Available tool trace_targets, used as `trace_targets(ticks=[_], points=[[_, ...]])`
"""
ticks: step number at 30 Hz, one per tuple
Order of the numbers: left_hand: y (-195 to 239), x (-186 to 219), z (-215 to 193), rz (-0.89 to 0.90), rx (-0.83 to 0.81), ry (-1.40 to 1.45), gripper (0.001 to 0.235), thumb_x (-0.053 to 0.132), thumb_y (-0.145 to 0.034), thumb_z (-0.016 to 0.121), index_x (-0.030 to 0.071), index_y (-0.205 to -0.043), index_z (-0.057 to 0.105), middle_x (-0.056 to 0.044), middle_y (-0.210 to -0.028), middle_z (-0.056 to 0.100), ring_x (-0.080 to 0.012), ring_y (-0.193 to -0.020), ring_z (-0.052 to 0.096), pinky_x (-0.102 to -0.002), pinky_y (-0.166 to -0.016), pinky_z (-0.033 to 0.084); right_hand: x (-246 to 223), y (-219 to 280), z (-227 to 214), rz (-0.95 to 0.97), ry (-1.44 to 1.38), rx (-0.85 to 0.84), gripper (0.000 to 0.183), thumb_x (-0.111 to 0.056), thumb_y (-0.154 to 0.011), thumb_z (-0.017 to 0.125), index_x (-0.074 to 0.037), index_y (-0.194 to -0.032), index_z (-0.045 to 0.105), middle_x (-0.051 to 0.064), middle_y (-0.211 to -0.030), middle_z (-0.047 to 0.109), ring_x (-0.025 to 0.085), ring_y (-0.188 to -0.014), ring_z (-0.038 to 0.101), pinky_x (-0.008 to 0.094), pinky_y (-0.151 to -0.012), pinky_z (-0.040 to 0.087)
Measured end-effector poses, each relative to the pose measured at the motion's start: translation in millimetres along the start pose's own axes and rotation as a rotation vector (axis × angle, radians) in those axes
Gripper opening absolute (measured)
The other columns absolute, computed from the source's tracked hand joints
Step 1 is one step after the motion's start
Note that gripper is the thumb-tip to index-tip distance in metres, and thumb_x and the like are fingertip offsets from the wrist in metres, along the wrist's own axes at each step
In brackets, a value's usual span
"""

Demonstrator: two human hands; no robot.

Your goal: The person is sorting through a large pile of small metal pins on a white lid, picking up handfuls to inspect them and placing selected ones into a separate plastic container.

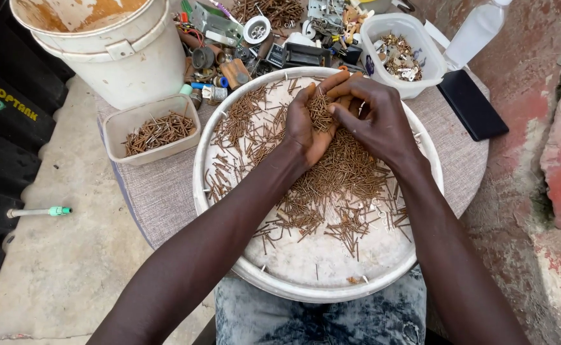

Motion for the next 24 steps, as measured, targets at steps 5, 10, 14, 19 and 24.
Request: trace_targets(ticks=[5,10,14,19,24], points=[[2,-5,11,0.020,-0.086,0.056,0.063,0.042,-0.105,0.041,-0.002,-0.151,0.048,-0.022,-0.129,0.067,-0.0294,-0.115,0.069,-0.043,-0.102,0.059,5,4,5,-0.003,0.050,-0.080,0.020,0.011,-0.088,0.072,0.012,-0.109,0.070,0.022,-0.083,0.060,0.027,-0.066,0.056,0.039,-0.055,0.045],[9,0,48,0.116,-0.268,0.068,0.058,0.039,-0.113,0.038,-0.003,-0.153,0.048,-0.028,-0.144,0.058,-0.0397,-0.135,0.055,-0.053,-0.119,0.041,7,2,-2,0.103,-0.119,-0.055,0.029,0.014,-0.090,0.066,0.010,-0.119,0.063,0.020,-0.089,0.063,0.023,-0.071,0.061,0.033,-0.058,0.052],[15,4,58,0.111,-0.254,0.101,0.061,0.038,-0.111,0.039,-0.002,-0.157,0.042,-0.027,-0.155,0.047,-0.0410,-0.140,0.051,-0.054,-0.120,0.043,8,0,-5,0.078,-0.158,0.002,0.027,0.013,-0.094,0.064,0.013,-0.121,0.063,0.024,-0.092,0.063,0.024,-0.076,0.063,0.036,-0.062,0.061],[29,15,82,0.096,-0.089,0.100,0.068,0.037,-0.105,0.034,-0.002,-0.161,0.033,-0.022,-0.166,0.033,-0.0383,-0.152,0.035,-0.053,-0.124,0.035,3,-1,-8,0.091,-0.173,0.036,0.027,0.008,-0.099,0.061,0.014,-0.126,0.062,0.025,-0.096,0.063,0.027,-0.077,0.068,0.041,-0.061,0.066],[28,14,83,0.103,-0.100,0.106,0.068,0.038,-0.106,0.034,0.000,-0.162,0.031,-0.021,-0.167,0.033,-0.0367,-0.151,0.037,-0.051,-0.122,0.038,-8,-2,-6,0.092,-0.197,0.019,0.028,0.009,-0.098,0.061,0.014,-0.126,0.063,0.025,-0.097,0.063,0.026,-0.078,0.067,0.040,-0.062,0.067]])
Point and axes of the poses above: each hand's wrist, its own y-axis away from the middle knuckle, its own z-axis out of the palm, x = y × z, the point moved 5 cm from there along -y, towards the middle knuckle
